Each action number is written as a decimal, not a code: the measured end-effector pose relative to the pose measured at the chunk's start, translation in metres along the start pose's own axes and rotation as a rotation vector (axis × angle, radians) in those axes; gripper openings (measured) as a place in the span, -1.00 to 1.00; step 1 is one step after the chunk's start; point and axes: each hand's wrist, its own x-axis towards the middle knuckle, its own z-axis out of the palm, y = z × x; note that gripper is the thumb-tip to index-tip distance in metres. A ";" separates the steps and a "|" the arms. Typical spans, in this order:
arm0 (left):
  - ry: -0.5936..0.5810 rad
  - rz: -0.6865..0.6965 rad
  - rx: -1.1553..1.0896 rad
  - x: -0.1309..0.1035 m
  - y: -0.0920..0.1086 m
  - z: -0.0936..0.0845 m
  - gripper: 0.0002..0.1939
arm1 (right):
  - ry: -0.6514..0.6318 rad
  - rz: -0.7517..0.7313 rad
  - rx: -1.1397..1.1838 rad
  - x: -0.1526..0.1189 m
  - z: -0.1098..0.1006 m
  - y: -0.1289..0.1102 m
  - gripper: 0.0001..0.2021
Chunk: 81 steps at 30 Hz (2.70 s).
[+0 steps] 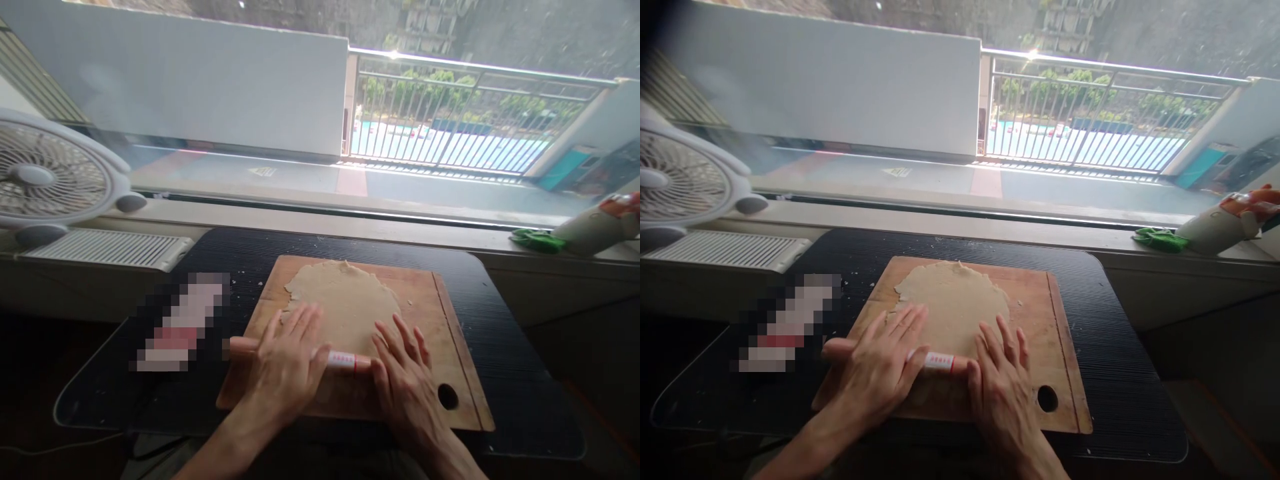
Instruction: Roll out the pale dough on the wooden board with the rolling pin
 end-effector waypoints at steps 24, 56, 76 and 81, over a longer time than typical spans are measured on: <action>0.028 -0.072 0.038 -0.024 -0.030 -0.001 -0.52 | 0.015 -0.081 0.035 -0.022 -0.002 0.002 -0.60; 0.032 0.023 0.040 -0.048 -0.021 -0.005 -0.43 | 0.012 -0.147 0.043 -0.035 -0.005 0.002 -0.58; 0.052 -0.022 0.001 -0.044 -0.018 -0.002 -0.43 | 0.027 -0.084 0.069 -0.028 -0.003 0.004 -0.62; 0.067 -0.002 -0.006 -0.053 -0.017 -0.001 -0.39 | 0.015 -0.146 0.063 -0.036 -0.004 0.003 -0.62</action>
